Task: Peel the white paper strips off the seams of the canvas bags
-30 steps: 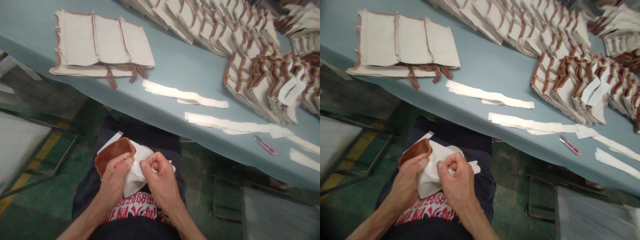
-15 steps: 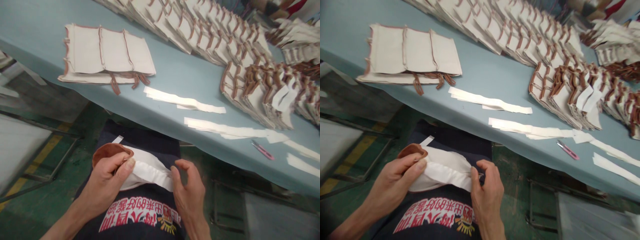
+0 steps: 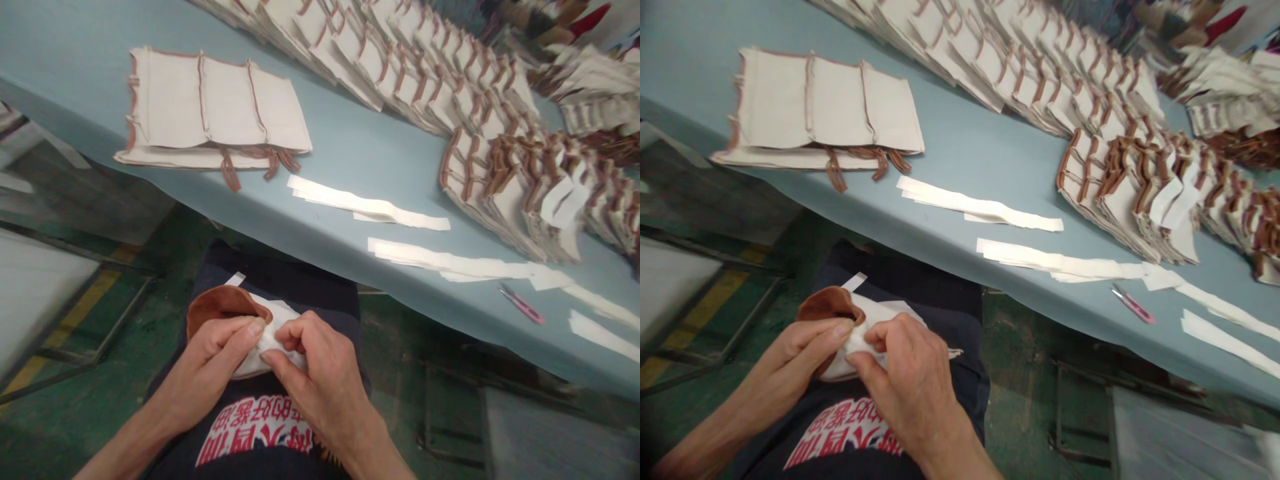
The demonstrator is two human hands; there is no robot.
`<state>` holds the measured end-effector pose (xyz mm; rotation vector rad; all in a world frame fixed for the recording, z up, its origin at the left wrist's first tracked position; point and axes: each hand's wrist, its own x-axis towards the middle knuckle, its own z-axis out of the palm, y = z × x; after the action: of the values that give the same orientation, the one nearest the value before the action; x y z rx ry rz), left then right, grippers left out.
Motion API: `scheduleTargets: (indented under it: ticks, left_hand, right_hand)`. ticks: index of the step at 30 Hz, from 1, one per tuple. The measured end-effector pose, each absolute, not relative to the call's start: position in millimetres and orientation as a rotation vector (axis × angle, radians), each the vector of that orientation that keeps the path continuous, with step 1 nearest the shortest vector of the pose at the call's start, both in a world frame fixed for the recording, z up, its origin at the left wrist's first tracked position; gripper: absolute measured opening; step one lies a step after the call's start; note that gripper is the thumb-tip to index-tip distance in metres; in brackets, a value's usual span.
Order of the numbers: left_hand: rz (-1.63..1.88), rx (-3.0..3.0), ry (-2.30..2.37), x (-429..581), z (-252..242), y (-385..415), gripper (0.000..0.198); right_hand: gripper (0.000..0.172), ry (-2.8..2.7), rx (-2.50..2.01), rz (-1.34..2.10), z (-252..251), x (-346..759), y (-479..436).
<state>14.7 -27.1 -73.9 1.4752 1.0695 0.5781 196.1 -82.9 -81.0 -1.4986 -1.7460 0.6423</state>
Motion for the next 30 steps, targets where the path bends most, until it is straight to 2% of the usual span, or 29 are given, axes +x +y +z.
scheduleTargets:
  ticks: [5,10,13,23,30]
  left_hand:
    - [0.509,1.485,1.157,17,-80,-27,0.052]
    - [0.468,1.563,1.239,24,-78,-29,0.054]
    - [0.472,1.617,1.299,28,-80,-32,0.053]
    - [0.545,1.615,1.304,33,-90,-36,0.05]
    - [0.538,1.675,1.011,12,-73,-7,0.044]
  right_hand:
    - [0.024,-1.949,-1.576,0.307,-83,194,-83]
    - [0.031,-2.171,-1.672,0.147,-79,191,-78]
    - [0.027,-2.289,-1.662,0.095,-79,188,-79]
    - [0.015,-2.423,-1.705,0.231,-84,186,-70]
    - [0.023,-2.149,-1.819,0.568,-72,186,-58]
